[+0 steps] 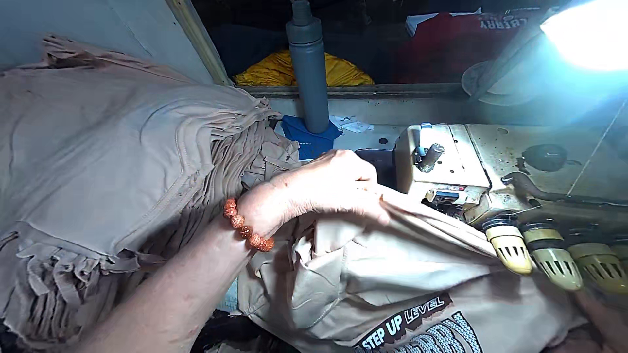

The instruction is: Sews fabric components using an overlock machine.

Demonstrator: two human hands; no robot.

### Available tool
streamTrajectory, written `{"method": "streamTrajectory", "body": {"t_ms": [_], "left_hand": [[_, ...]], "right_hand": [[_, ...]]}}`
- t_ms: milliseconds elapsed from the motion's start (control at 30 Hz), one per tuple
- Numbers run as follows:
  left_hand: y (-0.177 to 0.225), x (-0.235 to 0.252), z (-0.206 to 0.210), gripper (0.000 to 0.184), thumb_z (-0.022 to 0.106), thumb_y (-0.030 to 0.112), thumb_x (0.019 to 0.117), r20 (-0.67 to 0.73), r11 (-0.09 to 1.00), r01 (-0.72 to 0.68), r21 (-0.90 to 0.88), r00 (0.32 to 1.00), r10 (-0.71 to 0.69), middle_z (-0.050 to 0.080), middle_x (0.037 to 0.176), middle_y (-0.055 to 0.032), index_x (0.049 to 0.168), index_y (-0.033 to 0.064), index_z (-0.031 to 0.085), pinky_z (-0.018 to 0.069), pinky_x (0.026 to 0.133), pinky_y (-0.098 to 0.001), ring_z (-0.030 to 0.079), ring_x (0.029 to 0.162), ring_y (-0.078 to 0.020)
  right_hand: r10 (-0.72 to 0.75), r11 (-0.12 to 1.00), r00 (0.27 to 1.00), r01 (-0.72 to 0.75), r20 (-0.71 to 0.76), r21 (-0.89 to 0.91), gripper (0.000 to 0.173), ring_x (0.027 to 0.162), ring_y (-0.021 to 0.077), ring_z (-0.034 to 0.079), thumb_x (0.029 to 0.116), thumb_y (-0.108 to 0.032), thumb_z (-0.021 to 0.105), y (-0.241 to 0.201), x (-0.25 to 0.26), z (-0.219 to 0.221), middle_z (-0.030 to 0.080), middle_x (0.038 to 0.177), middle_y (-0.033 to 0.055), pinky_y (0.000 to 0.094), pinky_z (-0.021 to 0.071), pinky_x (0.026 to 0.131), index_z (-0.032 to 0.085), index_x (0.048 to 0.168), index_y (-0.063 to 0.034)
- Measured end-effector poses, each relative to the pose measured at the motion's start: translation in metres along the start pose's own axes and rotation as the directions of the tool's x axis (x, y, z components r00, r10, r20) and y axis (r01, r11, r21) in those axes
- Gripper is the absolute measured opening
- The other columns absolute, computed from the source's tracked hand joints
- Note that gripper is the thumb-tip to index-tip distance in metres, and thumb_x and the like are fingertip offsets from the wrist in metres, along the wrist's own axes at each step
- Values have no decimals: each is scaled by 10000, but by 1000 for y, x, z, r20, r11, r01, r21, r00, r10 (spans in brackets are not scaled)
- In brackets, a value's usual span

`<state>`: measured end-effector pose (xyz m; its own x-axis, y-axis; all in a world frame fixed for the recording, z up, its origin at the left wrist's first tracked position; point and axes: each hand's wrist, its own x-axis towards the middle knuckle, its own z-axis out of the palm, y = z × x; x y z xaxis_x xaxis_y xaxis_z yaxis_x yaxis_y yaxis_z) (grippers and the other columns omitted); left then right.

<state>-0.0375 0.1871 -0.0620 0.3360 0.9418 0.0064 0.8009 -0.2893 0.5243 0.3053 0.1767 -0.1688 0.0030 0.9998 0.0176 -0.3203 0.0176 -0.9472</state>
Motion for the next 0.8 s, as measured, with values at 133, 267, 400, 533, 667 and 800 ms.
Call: {"method": "streamTrajectory", "body": {"t_ms": [133, 267, 400, 533, 667, 800], "left_hand": [[5, -9, -11, 260, 740, 238, 882, 88, 976, 39, 213, 994, -59, 575, 673, 20, 668, 134, 635, 435, 587, -381, 570, 659, -133], [-4, -11, -14, 189, 687, 104, 909, 26, 1000, -13, 1, 1000, 13, 539, 626, 60, 722, 87, 665, 354, 526, -216, 474, 577, -2], [-9, -15, -8, 178, 667, 84, 924, -19, 994, -74, -82, 997, 73, 553, 639, 57, 747, 62, 670, 360, 525, -169, 483, 587, 29], [-1, -17, -11, 179, 675, 89, 929, -52, 995, -68, -67, 997, 64, 565, 652, 51, 753, 60, 684, 362, 537, -163, 484, 596, 29], [10, -24, -18, 237, 698, 135, 936, -92, 998, -17, 55, 996, 22, 528, 624, 40, 712, 69, 657, 345, 524, -194, 466, 574, -4], [56, -46, -1, 363, 812, 328, 803, -326, 954, 94, 285, 945, 5, 717, 993, -31, 1101, 127, 765, 507, 856, -459, 662, 955, -183]], "right_hand": [[-23, 999, 998, 20, -55, -48, 297, 853, 34, 718, 976, 83, 351, -10, 6, 6, 737, 861, -67, 244, 609, 834, 610, 954, -61], [3, 1000, 1000, -3, 22, 15, 363, 889, 30, 728, 1051, -2, 338, -3, 8, -7, 769, 913, -72, 244, 613, 843, 669, 995, -140], [19, 1000, 1000, -19, 6, 0, 358, 888, 25, 725, 1048, -1, 338, -5, 6, -7, 767, 914, -77, 239, 612, 841, 667, 999, -133], [45, 999, 999, -45, -1, 13, 365, 873, 29, 730, 1054, -10, 345, -5, 4, -7, 772, 906, -74, 239, 617, 827, 681, 996, -142], [17, 1000, 999, -17, 40, 8, 376, 878, 31, 731, 1053, -14, 354, -7, -2, -6, 775, 919, -75, 245, 616, 833, 697, 982, -150], [-123, 945, 901, 234, 417, -227, 312, 952, -60, 689, 1035, -70, 510, -14, -22, -3, 757, 1026, -189, 195, 581, 873, 750, 1091, -262]]}}
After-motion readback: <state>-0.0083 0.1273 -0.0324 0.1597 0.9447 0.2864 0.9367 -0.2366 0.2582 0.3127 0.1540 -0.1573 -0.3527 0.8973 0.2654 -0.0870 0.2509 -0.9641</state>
